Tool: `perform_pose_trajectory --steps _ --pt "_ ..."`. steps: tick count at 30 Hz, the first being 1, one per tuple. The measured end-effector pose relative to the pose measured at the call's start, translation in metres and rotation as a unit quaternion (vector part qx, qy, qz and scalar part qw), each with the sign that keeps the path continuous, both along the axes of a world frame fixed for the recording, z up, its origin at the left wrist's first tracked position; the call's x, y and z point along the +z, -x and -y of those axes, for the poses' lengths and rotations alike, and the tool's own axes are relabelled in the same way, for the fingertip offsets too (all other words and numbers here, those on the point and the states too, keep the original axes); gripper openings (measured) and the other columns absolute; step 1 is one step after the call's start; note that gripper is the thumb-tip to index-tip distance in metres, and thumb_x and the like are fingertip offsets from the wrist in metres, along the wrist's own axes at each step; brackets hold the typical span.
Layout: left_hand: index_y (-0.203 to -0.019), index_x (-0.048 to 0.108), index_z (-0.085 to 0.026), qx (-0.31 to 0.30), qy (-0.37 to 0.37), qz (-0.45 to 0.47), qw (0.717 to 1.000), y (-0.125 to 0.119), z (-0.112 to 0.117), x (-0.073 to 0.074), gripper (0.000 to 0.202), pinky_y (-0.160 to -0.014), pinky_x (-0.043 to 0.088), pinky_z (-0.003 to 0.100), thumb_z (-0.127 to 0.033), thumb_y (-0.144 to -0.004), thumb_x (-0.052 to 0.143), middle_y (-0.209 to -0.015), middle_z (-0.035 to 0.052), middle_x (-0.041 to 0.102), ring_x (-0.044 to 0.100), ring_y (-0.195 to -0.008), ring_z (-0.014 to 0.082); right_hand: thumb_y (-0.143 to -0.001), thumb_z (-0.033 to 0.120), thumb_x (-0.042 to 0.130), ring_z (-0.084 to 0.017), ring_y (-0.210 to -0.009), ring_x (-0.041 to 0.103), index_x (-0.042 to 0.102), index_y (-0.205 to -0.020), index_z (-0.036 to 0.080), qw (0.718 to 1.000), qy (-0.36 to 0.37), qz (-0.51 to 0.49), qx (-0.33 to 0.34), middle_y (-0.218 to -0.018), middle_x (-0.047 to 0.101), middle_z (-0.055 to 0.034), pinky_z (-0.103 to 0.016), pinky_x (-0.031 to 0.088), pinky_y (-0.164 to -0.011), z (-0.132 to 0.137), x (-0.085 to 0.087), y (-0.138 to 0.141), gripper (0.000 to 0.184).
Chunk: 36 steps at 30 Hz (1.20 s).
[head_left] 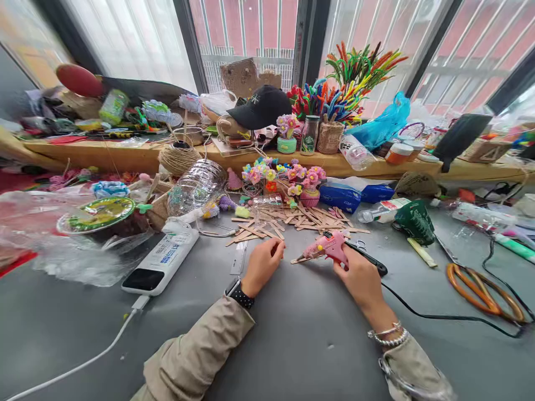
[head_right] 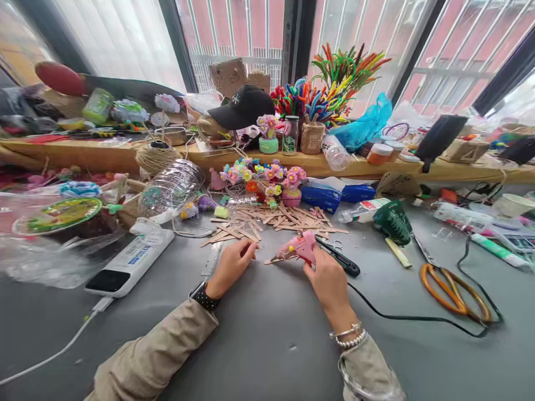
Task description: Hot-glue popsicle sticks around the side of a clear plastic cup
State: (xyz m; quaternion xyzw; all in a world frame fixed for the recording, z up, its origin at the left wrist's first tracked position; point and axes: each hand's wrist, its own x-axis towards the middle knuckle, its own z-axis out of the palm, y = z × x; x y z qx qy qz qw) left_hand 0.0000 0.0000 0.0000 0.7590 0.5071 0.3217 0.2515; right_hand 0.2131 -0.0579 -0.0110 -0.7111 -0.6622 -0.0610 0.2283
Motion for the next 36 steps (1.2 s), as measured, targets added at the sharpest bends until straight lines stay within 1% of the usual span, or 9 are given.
perform_pose_trajectory --steps 4,8,11,16,18,22,25,31,36 --pt "-0.072 0.052 -0.018 -0.012 -0.003 0.004 1.000 -0.0004 -0.0002 -0.0014 0.022 -0.058 0.036 0.023 -0.030 -0.083 0.037 -0.064 -0.0012 0.057 0.050 -0.059 0.0117 -0.072 0.025 0.043 -0.015 -0.058 0.053 0.056 -0.094 0.014 1.000 -0.012 0.006 -0.001 -0.066 0.060 -0.0030 -0.024 0.034 -0.053 -0.0025 -0.0010 0.0007 0.028" --pt "-0.076 0.053 -0.017 -0.025 -0.017 0.003 1.000 -0.0010 0.0000 -0.0004 0.020 -0.060 0.038 0.023 -0.029 -0.083 0.038 -0.073 0.0011 0.059 0.051 -0.065 0.0123 -0.072 0.024 0.044 -0.016 -0.060 0.054 0.056 -0.095 0.014 1.000 -0.019 0.010 -0.003 -0.067 0.060 -0.0030 -0.024 0.034 -0.053 -0.0024 -0.0012 0.0005 0.028" --pt "-0.078 0.053 -0.017 -0.037 -0.023 -0.001 0.999 -0.0015 0.0007 0.0002 0.019 -0.062 0.039 0.024 -0.028 -0.083 0.039 -0.077 0.0017 0.059 0.052 -0.070 0.0129 -0.072 0.023 0.043 -0.015 -0.059 0.053 0.056 -0.094 0.015 1.000 -0.020 0.012 -0.003 -0.066 0.059 -0.0023 -0.024 0.033 -0.053 -0.0018 -0.0007 0.0006 0.026" --pt "-0.084 0.053 -0.017 -0.058 -0.007 -0.012 0.998 -0.0017 0.0008 -0.0027 0.016 -0.067 0.043 0.026 -0.031 -0.079 0.046 -0.083 0.0032 0.059 0.053 -0.077 0.0150 -0.072 0.023 0.043 -0.015 -0.057 0.052 0.056 -0.093 0.016 1.000 -0.019 0.013 -0.011 -0.064 0.058 -0.0017 -0.024 0.033 -0.052 -0.0016 0.0005 0.0012 0.025" --pt "-0.089 0.052 -0.018 -0.073 0.000 -0.014 0.997 -0.0013 0.0001 -0.0052 0.020 -0.070 0.044 0.027 -0.032 -0.076 0.052 -0.088 0.0042 0.059 0.054 -0.080 0.0159 -0.072 0.023 0.043 -0.015 -0.058 0.052 0.056 -0.093 0.016 1.000 -0.017 0.012 -0.013 -0.065 0.059 -0.0019 -0.024 0.033 -0.052 -0.0015 0.0005 0.0011 0.026" --pt "-0.099 0.049 -0.017 -0.112 0.010 -0.029 0.993 -0.0002 -0.0009 -0.0091 0.039 -0.077 0.043 0.032 -0.033 -0.066 0.064 -0.098 0.0064 0.057 0.054 -0.087 0.0188 -0.072 0.023 0.044 -0.015 -0.060 0.053 0.056 -0.095 0.017 1.000 -0.016 0.014 -0.021 -0.067 0.060 -0.0021 -0.024 0.033 -0.053 -0.0013 -0.0001 0.0006 0.027" --pt "-0.101 0.049 -0.018 -0.125 0.011 -0.047 0.991 0.0000 -0.0006 -0.0091 0.044 -0.080 0.042 0.035 -0.031 -0.063 0.067 -0.098 0.0062 0.058 0.053 -0.091 0.0206 -0.072 0.024 0.045 -0.015 -0.061 0.054 0.056 -0.095 0.017 0.999 -0.016 0.017 -0.023 -0.069 0.061 -0.0023 -0.024 0.033 -0.052 -0.0013 0.0002 0.0006 0.026" --pt "-0.102 0.049 -0.017 -0.125 0.006 -0.061 0.990 -0.0004 0.0002 -0.0068 0.040 -0.080 0.042 0.034 -0.025 -0.066 0.065 -0.096 0.0055 0.058 0.053 -0.090 0.0198 -0.072 0.024 0.045 -0.015 -0.059 0.054 0.056 -0.094 0.017 1.000 -0.007 0.013 -0.027 -0.068 0.061 -0.0020 -0.024 0.033 -0.052 -0.0012 0.0020 0.0010 0.026" --pt "-0.100 0.050 -0.017 -0.120 0.006 -0.064 0.991 -0.0009 0.0011 -0.0058 0.037 -0.080 0.042 0.034 -0.024 -0.066 0.064 -0.095 0.0052 0.059 0.053 -0.090 0.0197 -0.072 0.024 0.044 -0.015 -0.060 0.054 0.056 -0.094 0.018 0.999 -0.013 0.017 -0.024 -0.069 0.061 -0.0021 -0.024 0.033 -0.052 -0.0009 0.0014 0.0004 0.025"
